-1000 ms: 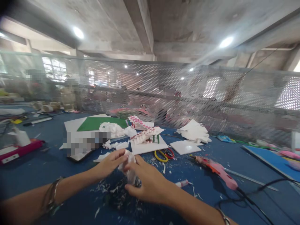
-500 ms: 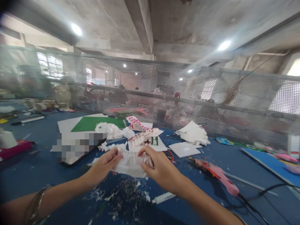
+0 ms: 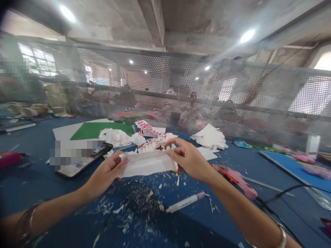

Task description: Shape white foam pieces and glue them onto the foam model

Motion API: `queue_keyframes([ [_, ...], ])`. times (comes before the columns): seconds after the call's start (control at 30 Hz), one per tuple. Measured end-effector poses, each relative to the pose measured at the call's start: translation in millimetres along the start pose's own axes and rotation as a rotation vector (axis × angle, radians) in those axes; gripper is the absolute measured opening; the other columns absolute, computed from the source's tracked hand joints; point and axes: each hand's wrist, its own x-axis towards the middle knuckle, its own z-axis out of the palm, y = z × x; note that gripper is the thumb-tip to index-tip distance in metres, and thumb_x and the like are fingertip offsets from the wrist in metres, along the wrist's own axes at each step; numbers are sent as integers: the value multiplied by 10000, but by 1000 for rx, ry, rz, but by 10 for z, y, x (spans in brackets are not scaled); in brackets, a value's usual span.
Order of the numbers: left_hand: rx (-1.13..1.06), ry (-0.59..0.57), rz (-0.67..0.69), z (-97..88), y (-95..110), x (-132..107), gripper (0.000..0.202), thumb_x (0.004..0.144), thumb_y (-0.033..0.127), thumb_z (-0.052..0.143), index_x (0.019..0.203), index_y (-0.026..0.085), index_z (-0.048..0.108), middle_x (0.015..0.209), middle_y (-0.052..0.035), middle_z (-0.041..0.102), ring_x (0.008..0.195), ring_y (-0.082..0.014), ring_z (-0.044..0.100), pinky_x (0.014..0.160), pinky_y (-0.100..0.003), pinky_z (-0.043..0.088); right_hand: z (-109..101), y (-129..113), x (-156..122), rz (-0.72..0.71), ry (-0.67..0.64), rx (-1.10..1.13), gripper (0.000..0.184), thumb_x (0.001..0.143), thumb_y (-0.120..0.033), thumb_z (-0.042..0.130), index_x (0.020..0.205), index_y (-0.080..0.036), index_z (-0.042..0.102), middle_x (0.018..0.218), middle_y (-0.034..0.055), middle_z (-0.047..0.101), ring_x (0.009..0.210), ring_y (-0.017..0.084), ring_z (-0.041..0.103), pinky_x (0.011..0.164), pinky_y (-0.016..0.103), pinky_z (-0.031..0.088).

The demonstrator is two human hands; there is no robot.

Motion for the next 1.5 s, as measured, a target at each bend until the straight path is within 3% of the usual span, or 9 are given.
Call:
queue_keyframes([
  [0.17,6,31,-5,-9,16,5,224,735,341,405,869,169,350,536,76,382,472,-68,363,424,-175,332,-66,-5,-32,-69,-80,-106,144,789,-285,433,888,-195,487,488,-75,367,417,51,301,381,179,254],
  [0.4,-15,24,29,-21,-29,64,247,731,323,431,902,166,347,519,80,385,448,-68,360,417,-175,318,-144,-7,-40,-118,-131,-214,172,801,-250,415,951,-195,481,575,-49,434,485,65,370,460,203,303],
  [0.67,120,-53,162,-25,-76,81,228,754,305,393,925,161,345,481,85,362,413,-70,342,391,-170,258,-236,90,-92,-24,-148,-165,215,790,-315,453,942,-163,463,498,-60,460,460,73,454,476,211,353],
  [0.93,363,-200,243,0,-162,90,332,763,245,377,1072,125,356,494,93,250,441,-77,276,442,-186,239,-49,242,-220,101,-144,-66,208,779,-238,440,965,-146,453,506,-60,457,482,81,478,507,224,372],
  [1.07,394,-299,267,21,-184,71,420,765,246,365,1156,107,299,554,68,322,520,-90,345,512,-201,296,116,368,-252,132,-153,43,223,775,-220,431,981,-136,450,539,-44,461,500,85,479,512,230,386],
  [1.23,516,-306,337,3,-147,33,438,774,245,345,1190,112,305,536,69,310,518,-98,343,526,-211,300,218,463,-269,163,-108,127,245,754,-205,451,988,-133,462,505,-51,440,460,79,445,492,231,381],
  [1.37,655,-295,379,-20,-115,22,378,766,241,348,1119,134,433,511,64,344,492,-93,339,518,-209,305,210,502,-277,171,-53,206,242,742,-226,467,974,-160,475,484,-67,423,432,73,438,484,227,384],
  [1.5,658,-371,398,-7,-104,27,289,747,196,333,860,133,591,701,-25,585,610,-101,482,592,-209,373,201,495,-283,160,-6,197,177,725,-237,484,879,-171,540,446,-80,381,403,61,419,464,209,362],
])
